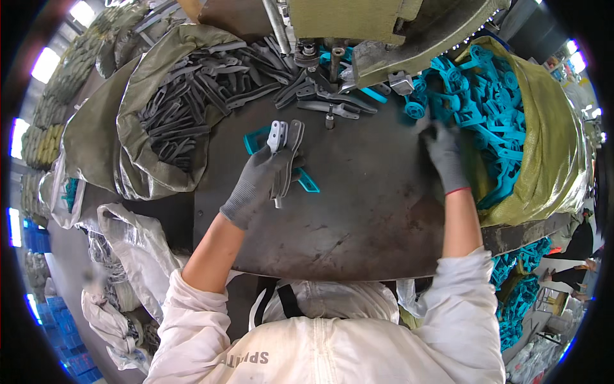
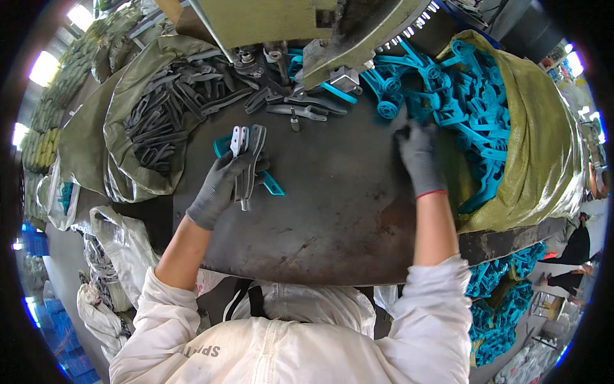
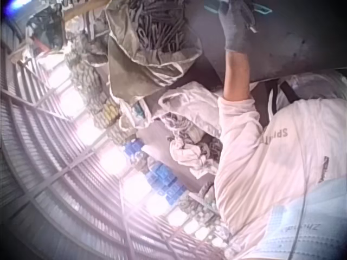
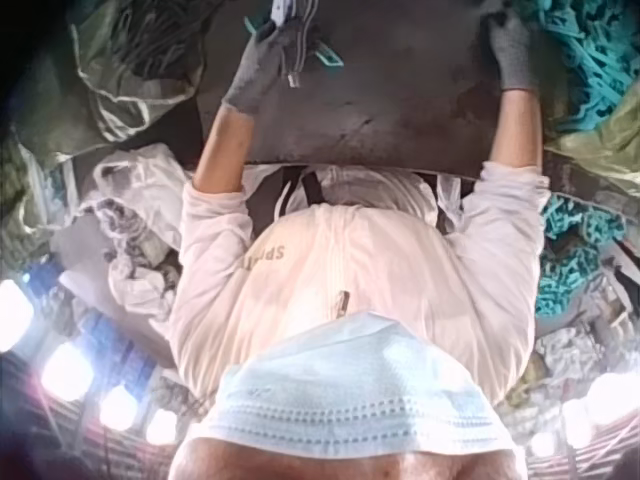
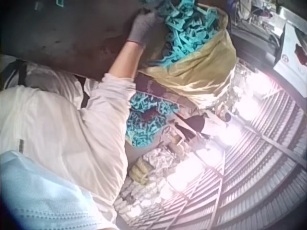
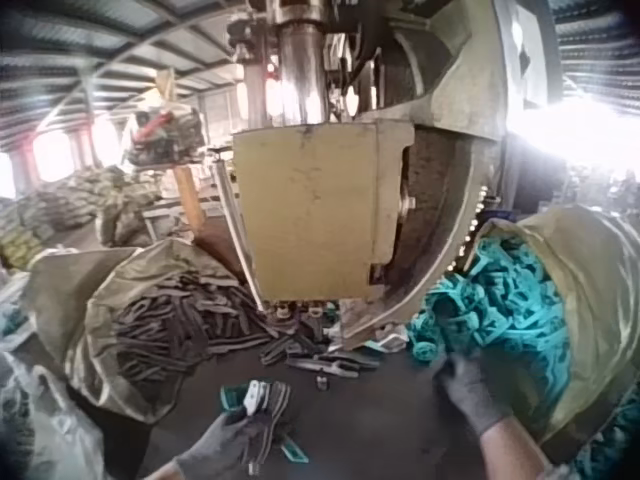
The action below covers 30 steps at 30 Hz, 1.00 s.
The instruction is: The person assembles teal and grey plastic components into assembled clips using an industrial press machine.
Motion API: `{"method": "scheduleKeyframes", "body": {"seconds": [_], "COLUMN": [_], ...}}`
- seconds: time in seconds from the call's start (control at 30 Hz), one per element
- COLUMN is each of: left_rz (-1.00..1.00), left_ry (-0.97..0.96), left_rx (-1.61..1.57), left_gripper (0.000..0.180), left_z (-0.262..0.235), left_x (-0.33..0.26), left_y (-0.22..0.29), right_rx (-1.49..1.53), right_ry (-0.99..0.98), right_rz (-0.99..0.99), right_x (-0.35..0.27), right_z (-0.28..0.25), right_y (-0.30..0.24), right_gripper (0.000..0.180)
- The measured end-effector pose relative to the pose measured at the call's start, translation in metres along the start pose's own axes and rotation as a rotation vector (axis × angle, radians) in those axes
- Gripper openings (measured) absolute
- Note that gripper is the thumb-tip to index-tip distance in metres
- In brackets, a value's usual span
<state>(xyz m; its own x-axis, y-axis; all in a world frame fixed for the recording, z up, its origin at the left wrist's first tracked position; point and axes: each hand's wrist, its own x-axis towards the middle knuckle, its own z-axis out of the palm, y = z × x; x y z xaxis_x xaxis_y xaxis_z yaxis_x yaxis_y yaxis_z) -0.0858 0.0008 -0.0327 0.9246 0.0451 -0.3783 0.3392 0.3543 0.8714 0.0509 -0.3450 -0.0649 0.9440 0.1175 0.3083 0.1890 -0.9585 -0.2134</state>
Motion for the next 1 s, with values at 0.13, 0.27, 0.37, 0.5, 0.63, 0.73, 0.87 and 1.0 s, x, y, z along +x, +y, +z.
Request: {"method": "scheduleKeyframes", "body": {"seconds": [0.13,0.27,0.37,0.5,0.63,0.73,0.87,1.0], "left_rz": [-0.025,0.081,0.080,0.074,0.041,0.009,0.048,0.166], "left_ry": [0.007,-0.018,-0.047,-0.071,-0.078,-0.041,-0.090,0.047], "left_rx": [0.045,0.301,0.338,0.360,0.331,0.284,0.541,0.722], "left_gripper": [0.031,0.028,0.027,0.029,0.030,0.029,0.026,0.021], "left_z": [0.010,0.023,0.024,0.033,0.041,0.042,0.048,0.003], "left_x": [0.012,0.028,0.039,0.041,0.037,0.031,0.029,0.062], "left_y": [0.006,0.027,0.037,0.044,0.051,0.056,0.062,0.046], "right_rx": [0.060,0.952,1.822,1.580,1.475,1.428,1.258,1.206], "right_ry": [0.095,0.051,-0.379,-0.503,-0.525,-0.538,-0.637,-0.712], "right_rz": [0.104,0.344,0.537,0.573,0.441,0.358,0.352,0.332], "right_x": [0.002,-0.018,-0.016,-0.008,-0.019,-0.018,-0.008,-0.011], "right_z": [-0.008,-0.037,-0.045,-0.035,-0.038,-0.037,-0.035,-0.024], "right_y": [0.037,-0.052,-0.116,-0.133,-0.146,-0.148,-0.153,-0.148], "right_gripper": [0.031,0.027,0.031,0.038,0.041,0.045,0.052,0.054]}}
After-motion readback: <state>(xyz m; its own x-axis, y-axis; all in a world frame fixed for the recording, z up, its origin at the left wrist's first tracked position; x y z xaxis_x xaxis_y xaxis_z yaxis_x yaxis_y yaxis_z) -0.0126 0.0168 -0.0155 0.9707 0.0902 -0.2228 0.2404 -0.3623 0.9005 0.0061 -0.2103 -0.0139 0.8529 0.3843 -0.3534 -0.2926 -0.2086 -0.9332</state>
